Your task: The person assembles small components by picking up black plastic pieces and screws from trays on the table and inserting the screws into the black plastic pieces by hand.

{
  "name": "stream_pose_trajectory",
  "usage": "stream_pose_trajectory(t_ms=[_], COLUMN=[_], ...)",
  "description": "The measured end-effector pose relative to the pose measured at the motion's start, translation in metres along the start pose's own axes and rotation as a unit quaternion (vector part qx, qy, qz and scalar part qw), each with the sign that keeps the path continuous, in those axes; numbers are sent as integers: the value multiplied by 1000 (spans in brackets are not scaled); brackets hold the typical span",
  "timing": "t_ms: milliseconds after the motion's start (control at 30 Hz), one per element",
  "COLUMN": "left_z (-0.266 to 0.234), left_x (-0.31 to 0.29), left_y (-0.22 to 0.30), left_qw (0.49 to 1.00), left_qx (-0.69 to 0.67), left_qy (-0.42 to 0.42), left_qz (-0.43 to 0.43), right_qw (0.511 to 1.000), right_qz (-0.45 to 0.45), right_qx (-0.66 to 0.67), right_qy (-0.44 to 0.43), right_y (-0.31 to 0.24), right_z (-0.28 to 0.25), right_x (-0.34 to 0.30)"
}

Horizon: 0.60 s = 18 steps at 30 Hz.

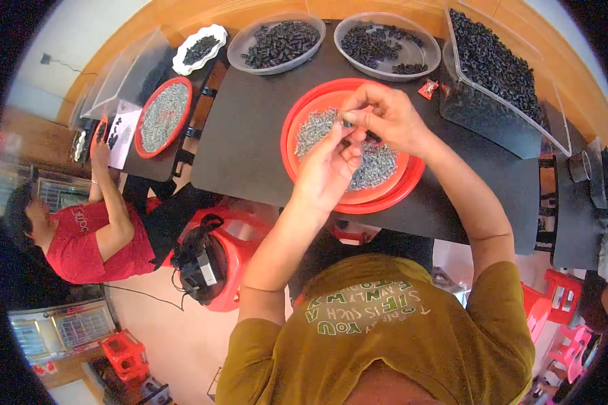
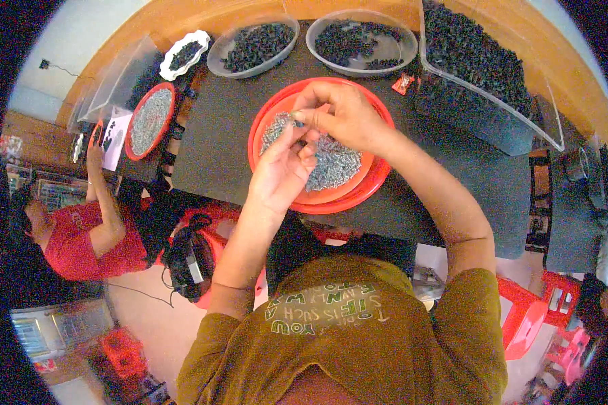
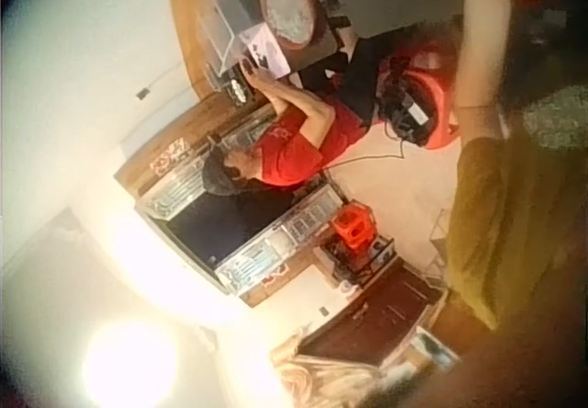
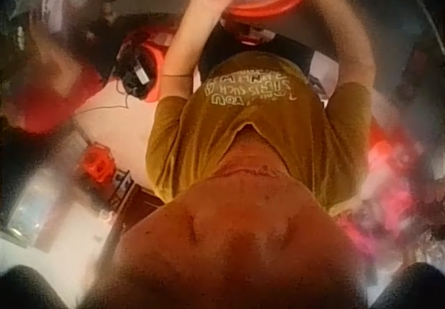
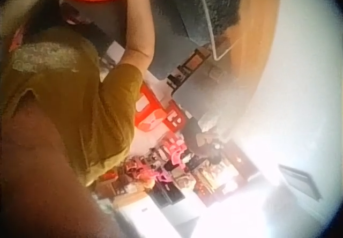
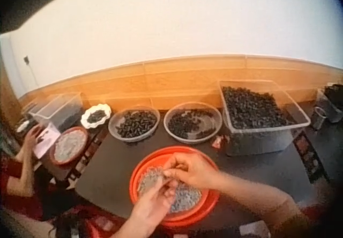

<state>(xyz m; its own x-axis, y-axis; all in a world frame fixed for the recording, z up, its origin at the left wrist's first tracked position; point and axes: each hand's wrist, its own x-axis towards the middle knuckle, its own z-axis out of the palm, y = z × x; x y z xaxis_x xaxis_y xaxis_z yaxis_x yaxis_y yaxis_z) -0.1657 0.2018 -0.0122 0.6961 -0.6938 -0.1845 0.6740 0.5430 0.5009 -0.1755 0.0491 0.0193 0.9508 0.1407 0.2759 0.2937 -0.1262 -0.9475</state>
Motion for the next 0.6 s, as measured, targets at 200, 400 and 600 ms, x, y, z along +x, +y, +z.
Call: stream_pose_trajectory(t_ms=[200, 400, 600], left_z=[5, 0, -3], left_x=[4, 2, 2], left_y=[1, 2, 1], left_qw=[999, 998, 999], left_qx=[-24, -8, -14], left_qy=[-28, -28, -22], left_qz=[37, 49, 39], right_qw=[999, 993, 975], right_qz=[-27, -58, -68], right_qx=[-24, -106, -211], right_qy=[18, -14, -30], right_y=[-7, -17, -22], right_z=[5, -8, -11], right_x=[-3, -1, -2])
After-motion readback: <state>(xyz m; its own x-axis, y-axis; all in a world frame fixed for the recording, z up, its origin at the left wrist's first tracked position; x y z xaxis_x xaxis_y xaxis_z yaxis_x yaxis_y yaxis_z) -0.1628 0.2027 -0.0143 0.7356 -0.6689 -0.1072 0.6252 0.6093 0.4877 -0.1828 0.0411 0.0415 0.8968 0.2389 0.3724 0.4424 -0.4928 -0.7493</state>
